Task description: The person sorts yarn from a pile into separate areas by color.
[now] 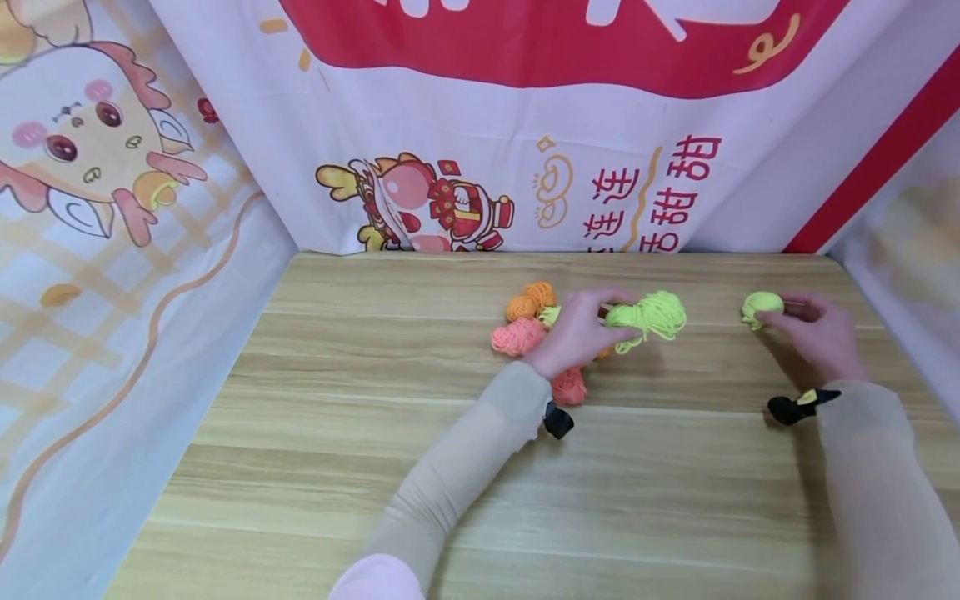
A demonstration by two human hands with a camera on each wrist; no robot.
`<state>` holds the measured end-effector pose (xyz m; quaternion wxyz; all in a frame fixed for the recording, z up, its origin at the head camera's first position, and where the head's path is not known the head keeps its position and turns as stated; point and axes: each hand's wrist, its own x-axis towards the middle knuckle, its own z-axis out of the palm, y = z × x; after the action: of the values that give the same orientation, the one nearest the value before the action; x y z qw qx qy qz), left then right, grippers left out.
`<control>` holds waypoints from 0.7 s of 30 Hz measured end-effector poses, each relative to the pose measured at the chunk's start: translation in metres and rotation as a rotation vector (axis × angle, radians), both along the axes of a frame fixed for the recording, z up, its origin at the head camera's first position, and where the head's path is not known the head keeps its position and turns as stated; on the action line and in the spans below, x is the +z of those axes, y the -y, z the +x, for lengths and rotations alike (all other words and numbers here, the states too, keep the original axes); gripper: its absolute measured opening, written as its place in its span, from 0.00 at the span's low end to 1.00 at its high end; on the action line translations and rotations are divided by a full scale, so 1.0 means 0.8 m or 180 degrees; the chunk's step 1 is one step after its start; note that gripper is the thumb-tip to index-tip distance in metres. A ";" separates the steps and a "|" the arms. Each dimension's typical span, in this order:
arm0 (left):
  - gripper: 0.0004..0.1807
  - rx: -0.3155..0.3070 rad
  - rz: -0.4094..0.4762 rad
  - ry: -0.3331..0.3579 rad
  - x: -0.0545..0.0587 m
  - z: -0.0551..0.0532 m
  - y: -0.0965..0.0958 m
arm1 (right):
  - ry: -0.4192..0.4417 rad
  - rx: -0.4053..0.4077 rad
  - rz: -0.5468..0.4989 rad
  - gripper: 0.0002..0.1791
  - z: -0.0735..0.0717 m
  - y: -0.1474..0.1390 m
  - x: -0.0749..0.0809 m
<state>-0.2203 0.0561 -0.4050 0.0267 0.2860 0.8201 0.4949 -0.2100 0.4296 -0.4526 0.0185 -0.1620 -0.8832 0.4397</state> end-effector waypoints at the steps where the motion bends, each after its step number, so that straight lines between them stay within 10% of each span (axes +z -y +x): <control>1: 0.25 0.0007 0.0018 0.0037 -0.001 0.000 -0.001 | 0.0000 -0.0002 -0.0005 0.49 0.000 0.000 -0.001; 21: 0.25 0.0091 0.0174 0.0074 -0.002 -0.001 -0.016 | 0.0054 -0.0031 -0.0021 0.49 -0.004 -0.005 -0.005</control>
<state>-0.2215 0.0690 -0.4069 0.0214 0.2691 0.8099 0.5208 -0.2128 0.4335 -0.4568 0.0125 -0.1701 -0.8811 0.4410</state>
